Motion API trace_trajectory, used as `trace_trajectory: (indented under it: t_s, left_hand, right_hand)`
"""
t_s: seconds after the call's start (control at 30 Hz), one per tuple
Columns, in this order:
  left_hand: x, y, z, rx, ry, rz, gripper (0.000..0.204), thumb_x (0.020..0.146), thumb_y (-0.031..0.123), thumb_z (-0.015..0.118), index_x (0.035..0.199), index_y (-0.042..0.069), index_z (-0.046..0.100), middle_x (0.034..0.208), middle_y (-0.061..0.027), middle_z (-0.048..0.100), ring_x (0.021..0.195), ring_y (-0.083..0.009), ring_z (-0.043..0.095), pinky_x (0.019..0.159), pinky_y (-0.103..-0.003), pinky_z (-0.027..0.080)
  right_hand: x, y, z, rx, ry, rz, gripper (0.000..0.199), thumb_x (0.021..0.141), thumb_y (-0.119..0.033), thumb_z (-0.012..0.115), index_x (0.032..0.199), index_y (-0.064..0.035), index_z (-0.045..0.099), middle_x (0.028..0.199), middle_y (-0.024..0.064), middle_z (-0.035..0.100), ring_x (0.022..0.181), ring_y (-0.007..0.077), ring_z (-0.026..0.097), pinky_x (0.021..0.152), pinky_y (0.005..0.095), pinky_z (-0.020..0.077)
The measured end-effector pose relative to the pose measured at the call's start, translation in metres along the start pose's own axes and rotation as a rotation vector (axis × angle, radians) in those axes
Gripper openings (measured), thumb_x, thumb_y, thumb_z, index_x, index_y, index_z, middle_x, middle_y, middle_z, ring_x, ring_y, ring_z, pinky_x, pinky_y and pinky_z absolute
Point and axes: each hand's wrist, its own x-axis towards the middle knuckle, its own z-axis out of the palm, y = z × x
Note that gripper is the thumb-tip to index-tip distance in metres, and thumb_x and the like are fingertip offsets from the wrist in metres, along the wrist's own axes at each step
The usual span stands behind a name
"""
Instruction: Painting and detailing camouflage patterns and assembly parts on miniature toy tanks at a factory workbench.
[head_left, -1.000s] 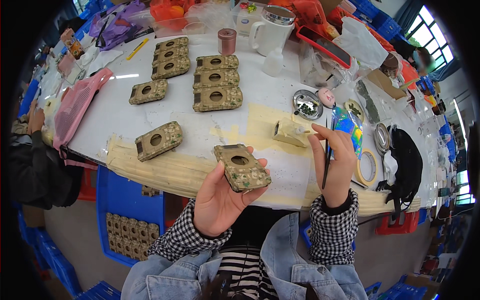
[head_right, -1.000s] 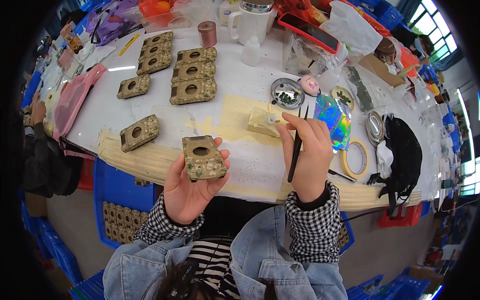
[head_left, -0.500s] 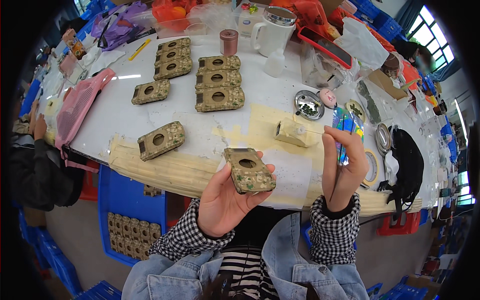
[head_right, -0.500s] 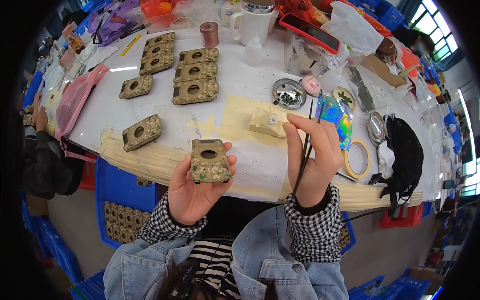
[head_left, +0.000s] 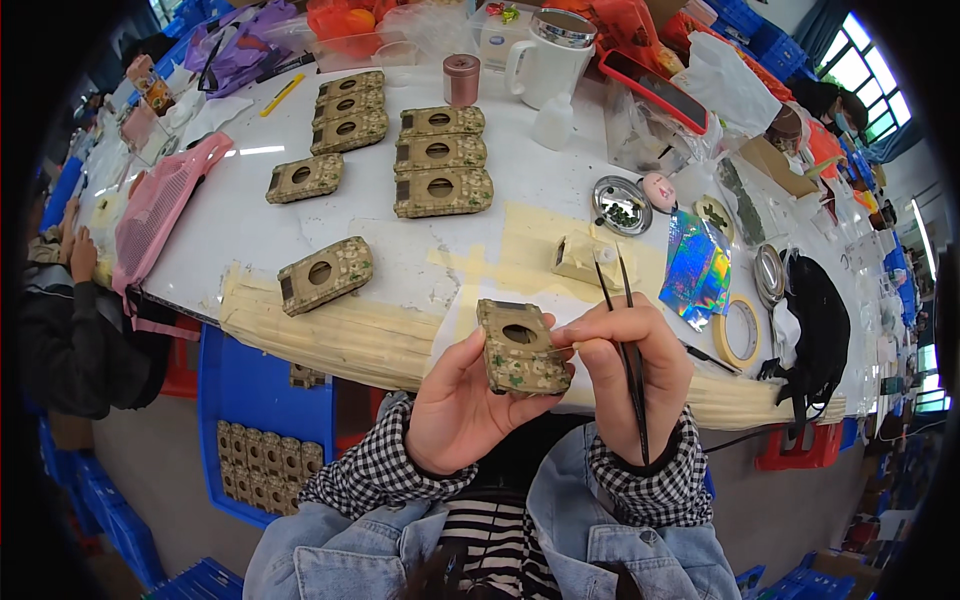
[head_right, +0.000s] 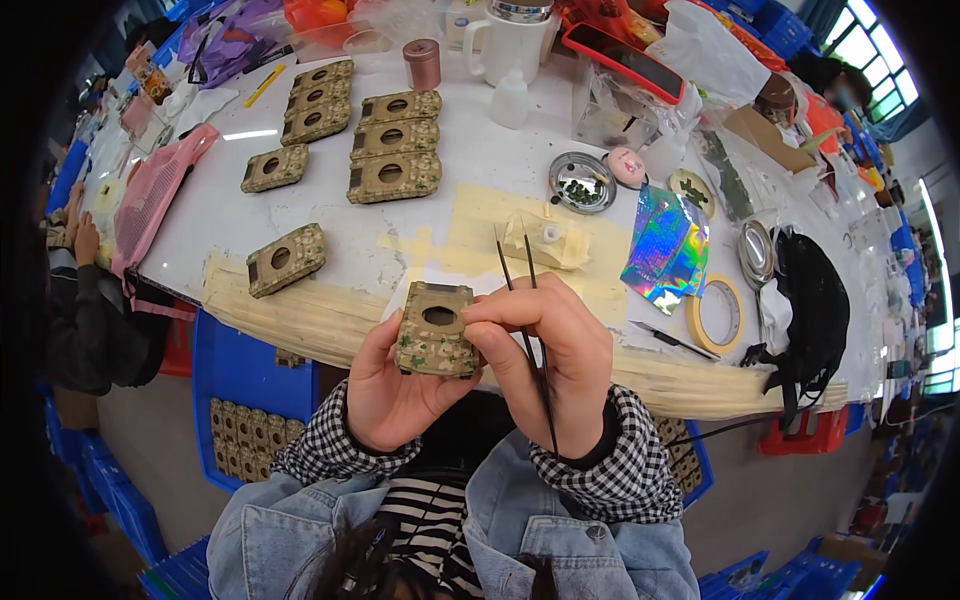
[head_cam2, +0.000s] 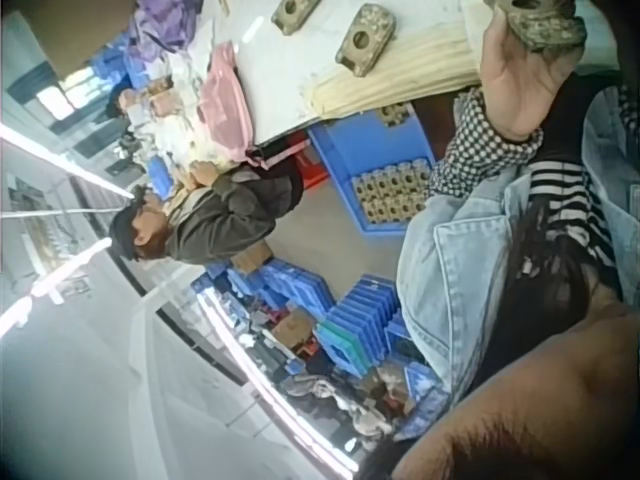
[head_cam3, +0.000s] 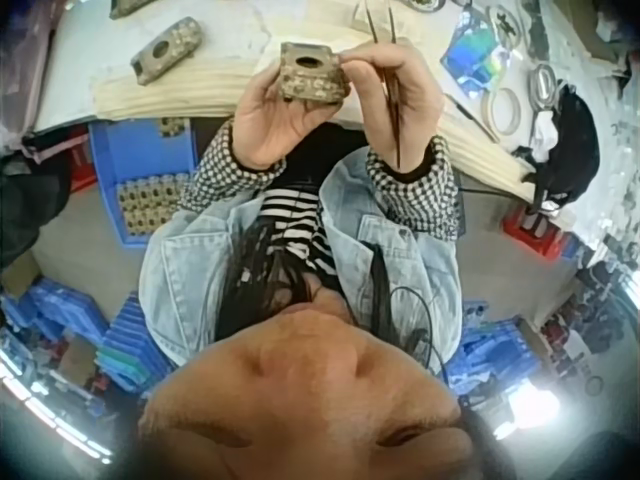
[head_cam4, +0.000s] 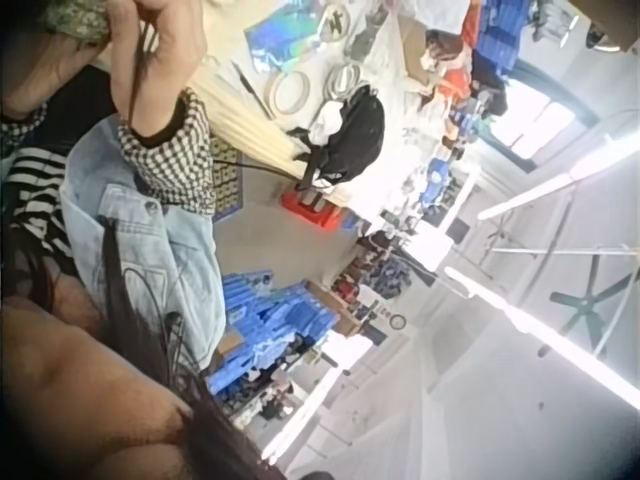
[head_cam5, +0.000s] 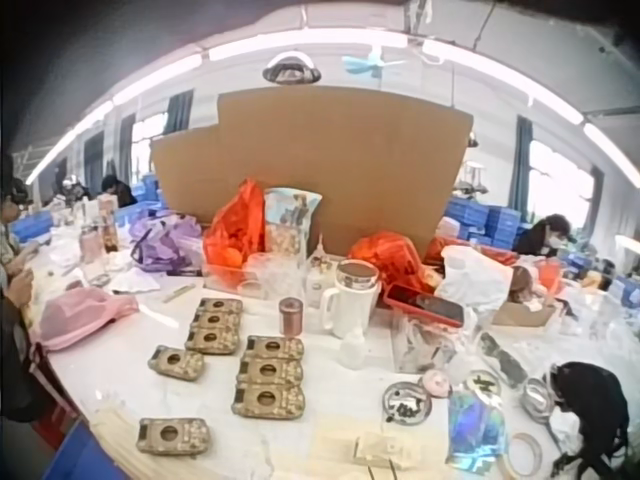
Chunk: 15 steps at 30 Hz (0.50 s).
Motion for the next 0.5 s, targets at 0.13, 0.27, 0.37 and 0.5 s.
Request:
trace_trajectory:
  t_s: [0.13,0.27,0.37,0.5]
  left_hand:
    - [0.0001,-0.0008,-0.0004,0.009,-0.005,-0.01,0.053,0.101,0.036,0.029,0.139,-0.001,0.028,0.134,-0.0175,0.044,0.124,-0.0274,0.048,0.101,-0.042,0.046]
    - [-0.0003,-0.0007,-0.0025,0.015,0.004,-0.011,0.052,0.101,0.035,0.03,0.14,0.0,0.029,0.135,-0.0155,0.044,0.123,-0.0262,0.049,0.101,-0.042,0.046]
    - [-0.0006,-0.0003,-0.0023,0.02,0.021,-0.011,0.052,0.101,0.035,0.03,0.14,0.001,0.029,0.135,-0.0141,0.044,0.122,-0.0255,0.05,0.101,-0.042,0.046]
    - [-0.0006,-0.0012,-0.0011,0.01,0.032,-0.01,0.051,0.101,0.035,0.03,0.14,0.001,0.029,0.135,-0.0136,0.044,0.121,-0.0252,0.05,0.101,-0.042,0.046]
  right_hand:
    - [-0.0012,0.0026,0.0004,0.03,0.007,0.013,0.009,0.083,0.0,0.065,0.091,-0.0002,0.063,0.083,0.0082,0.064,0.071,0.0153,0.056,0.065,0.0252,0.045]
    - [-0.0006,-0.0006,0.0009,0.017,0.006,0.027,0.009,0.083,0.0,0.065,0.091,0.0001,0.063,0.082,0.0083,0.064,0.071,0.0155,0.056,0.065,0.0253,0.0451]
    - [0.0002,-0.0011,0.0014,0.011,0.005,0.017,0.009,0.083,0.0,0.065,0.091,0.0003,0.063,0.082,0.0082,0.064,0.071,0.0157,0.056,0.065,0.0254,0.0451]
    - [0.0002,-0.0006,0.0013,-0.001,0.004,0.01,0.009,0.082,0.0,0.066,0.091,0.0002,0.063,0.082,0.0082,0.064,0.071,0.0162,0.056,0.065,0.0257,0.0453]
